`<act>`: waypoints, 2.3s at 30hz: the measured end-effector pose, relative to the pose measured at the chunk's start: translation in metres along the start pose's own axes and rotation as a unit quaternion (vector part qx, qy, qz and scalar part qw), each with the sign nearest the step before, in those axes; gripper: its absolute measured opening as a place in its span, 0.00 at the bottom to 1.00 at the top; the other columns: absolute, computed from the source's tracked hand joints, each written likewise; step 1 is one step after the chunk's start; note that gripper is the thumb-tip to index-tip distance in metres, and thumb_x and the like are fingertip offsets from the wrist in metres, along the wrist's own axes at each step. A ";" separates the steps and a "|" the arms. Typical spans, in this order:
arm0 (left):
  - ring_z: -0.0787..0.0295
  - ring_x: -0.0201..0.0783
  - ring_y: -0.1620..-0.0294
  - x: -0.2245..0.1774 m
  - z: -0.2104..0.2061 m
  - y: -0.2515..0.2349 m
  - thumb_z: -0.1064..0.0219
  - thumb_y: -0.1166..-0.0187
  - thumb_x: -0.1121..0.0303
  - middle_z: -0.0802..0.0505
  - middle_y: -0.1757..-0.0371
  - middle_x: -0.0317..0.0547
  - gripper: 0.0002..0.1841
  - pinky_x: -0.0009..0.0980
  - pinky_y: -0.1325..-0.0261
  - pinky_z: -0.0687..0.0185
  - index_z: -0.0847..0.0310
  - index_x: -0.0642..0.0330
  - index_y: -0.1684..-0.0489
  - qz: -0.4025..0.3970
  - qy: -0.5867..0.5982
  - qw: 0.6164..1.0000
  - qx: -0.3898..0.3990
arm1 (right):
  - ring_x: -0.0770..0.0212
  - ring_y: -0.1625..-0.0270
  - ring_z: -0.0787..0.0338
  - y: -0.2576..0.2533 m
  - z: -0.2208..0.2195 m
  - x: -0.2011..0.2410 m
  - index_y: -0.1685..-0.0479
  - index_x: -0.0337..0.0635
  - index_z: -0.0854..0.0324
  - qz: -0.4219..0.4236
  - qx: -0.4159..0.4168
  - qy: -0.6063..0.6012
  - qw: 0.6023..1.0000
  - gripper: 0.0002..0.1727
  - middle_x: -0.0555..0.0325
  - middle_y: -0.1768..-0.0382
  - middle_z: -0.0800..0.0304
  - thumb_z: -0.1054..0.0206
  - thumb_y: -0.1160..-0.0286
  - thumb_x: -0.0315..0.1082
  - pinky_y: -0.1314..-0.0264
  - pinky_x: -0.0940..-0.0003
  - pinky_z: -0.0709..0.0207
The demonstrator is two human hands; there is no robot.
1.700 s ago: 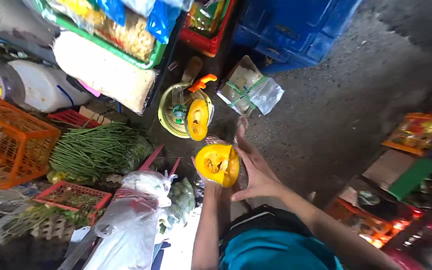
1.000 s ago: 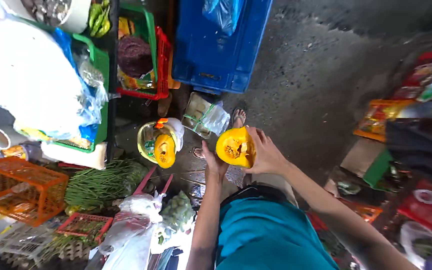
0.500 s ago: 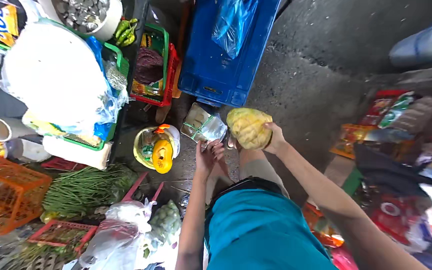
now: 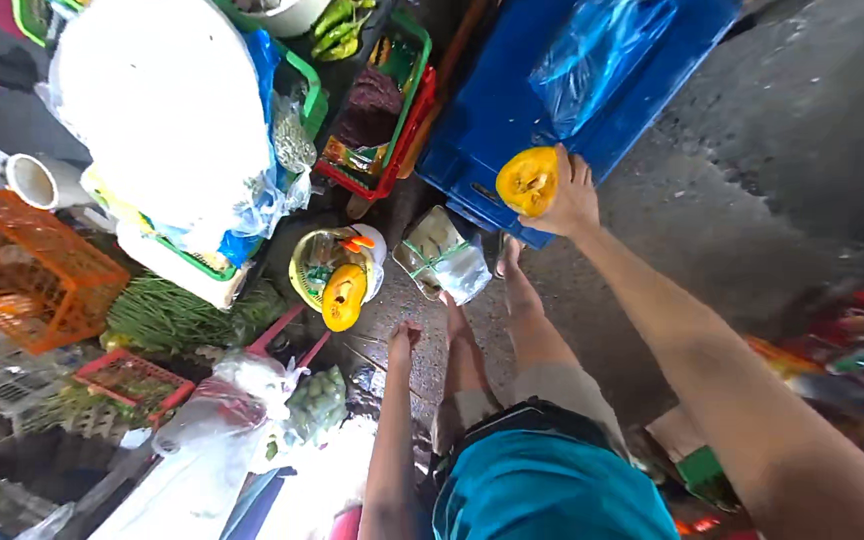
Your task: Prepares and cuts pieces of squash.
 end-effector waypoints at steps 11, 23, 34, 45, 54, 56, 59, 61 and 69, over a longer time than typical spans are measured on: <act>0.22 0.49 0.26 -0.151 -0.032 -0.165 0.63 0.09 0.38 0.26 0.19 0.57 0.37 0.50 0.31 0.21 0.51 0.56 0.10 -0.007 0.249 0.968 -0.024 | 0.36 0.05 0.52 0.044 0.000 -0.039 0.02 0.45 0.69 -0.039 -0.052 -0.021 0.998 0.86 0.37 0.05 0.59 0.18 0.67 0.76 0.09 0.26 0.64; 0.20 0.32 0.74 -0.133 -0.048 -0.057 0.60 0.07 0.61 0.19 0.72 0.38 0.14 0.29 0.64 0.17 0.30 0.53 0.57 -0.093 0.307 0.946 0.044 | 0.43 0.23 0.20 0.182 -0.069 0.074 0.23 0.38 0.26 -0.030 -0.008 -0.292 0.956 0.31 0.39 0.24 0.21 0.29 0.25 0.40 0.22 0.42 0.24; 0.19 0.40 0.26 -0.019 -0.155 0.117 0.47 0.08 0.64 0.19 0.24 0.55 0.29 0.41 0.19 0.24 0.47 0.67 0.12 -0.091 -0.070 0.935 0.335 | 0.37 0.36 0.12 0.174 -0.050 0.116 0.23 0.35 0.31 -0.062 0.305 -0.277 0.909 0.26 0.35 0.41 0.13 0.44 0.11 0.44 0.32 0.37 0.22; 0.50 0.65 0.07 -0.237 -0.401 0.019 0.09 0.52 0.69 0.43 0.07 0.62 0.67 0.67 0.11 0.51 0.56 0.58 0.04 -0.440 -0.700 0.516 0.222 | 0.53 0.59 0.07 0.201 0.026 -0.060 0.12 0.41 0.38 -0.166 -0.099 -0.389 0.901 0.31 0.44 0.55 0.07 0.43 0.11 0.44 0.50 0.51 0.13; 0.43 0.65 0.10 -0.253 -0.473 -0.041 0.03 0.65 0.64 0.45 0.08 0.68 0.82 0.61 0.15 0.37 0.71 0.56 0.03 -0.290 -0.738 0.507 0.340 | 0.50 0.65 0.08 0.162 0.037 -0.093 0.18 0.39 0.35 -0.165 -0.035 -0.430 0.887 0.30 0.44 0.63 0.09 0.37 0.19 0.34 0.59 0.48 0.14; 0.46 0.66 0.09 -0.251 -0.463 -0.037 0.03 0.66 0.62 0.47 0.08 0.68 0.83 0.61 0.14 0.39 0.72 0.54 0.02 -0.303 -0.719 0.533 0.328 | 0.53 0.64 0.10 0.158 0.035 -0.090 0.30 0.40 0.26 -0.144 -0.052 -0.428 0.891 0.21 0.48 0.61 0.11 0.38 0.19 0.39 0.60 0.49 0.14; 0.50 0.66 0.08 -0.252 -0.454 -0.040 0.02 0.70 0.56 0.48 0.07 0.65 0.86 0.64 0.14 0.41 0.73 0.48 0.02 -0.318 -0.722 0.528 0.313 | 0.52 0.66 0.11 0.159 0.028 -0.081 0.38 0.47 0.20 -0.180 -0.058 -0.394 0.899 0.21 0.52 0.67 0.12 0.46 0.10 0.53 0.61 0.45 0.16; 0.55 0.66 0.07 -0.252 -0.459 -0.047 0.02 0.72 0.48 0.53 0.04 0.57 0.86 0.71 0.15 0.48 0.70 0.45 0.01 -0.320 -0.761 0.476 0.303 | 0.55 0.69 0.12 0.161 0.023 -0.074 0.43 0.46 0.21 -0.192 -0.082 -0.376 0.903 0.22 0.55 0.72 0.14 0.49 0.08 0.54 0.63 0.50 0.17; 0.38 0.68 0.14 -0.227 -0.434 -0.040 0.02 0.78 0.45 0.42 0.11 0.72 0.85 0.62 0.20 0.29 0.62 0.61 0.05 -0.317 -0.769 0.506 0.227 | 0.45 0.60 0.06 0.159 0.011 -0.042 0.33 0.36 0.27 -0.210 0.021 -0.336 0.918 0.20 0.43 0.61 0.09 0.46 0.10 0.42 0.55 0.45 0.13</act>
Point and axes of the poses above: each hand's wrist, its own y-axis away from the middle knuckle, its own z-axis out of the back of the hand, x = y × z, the point moved 6 cm from there along -y, towards the middle knuckle
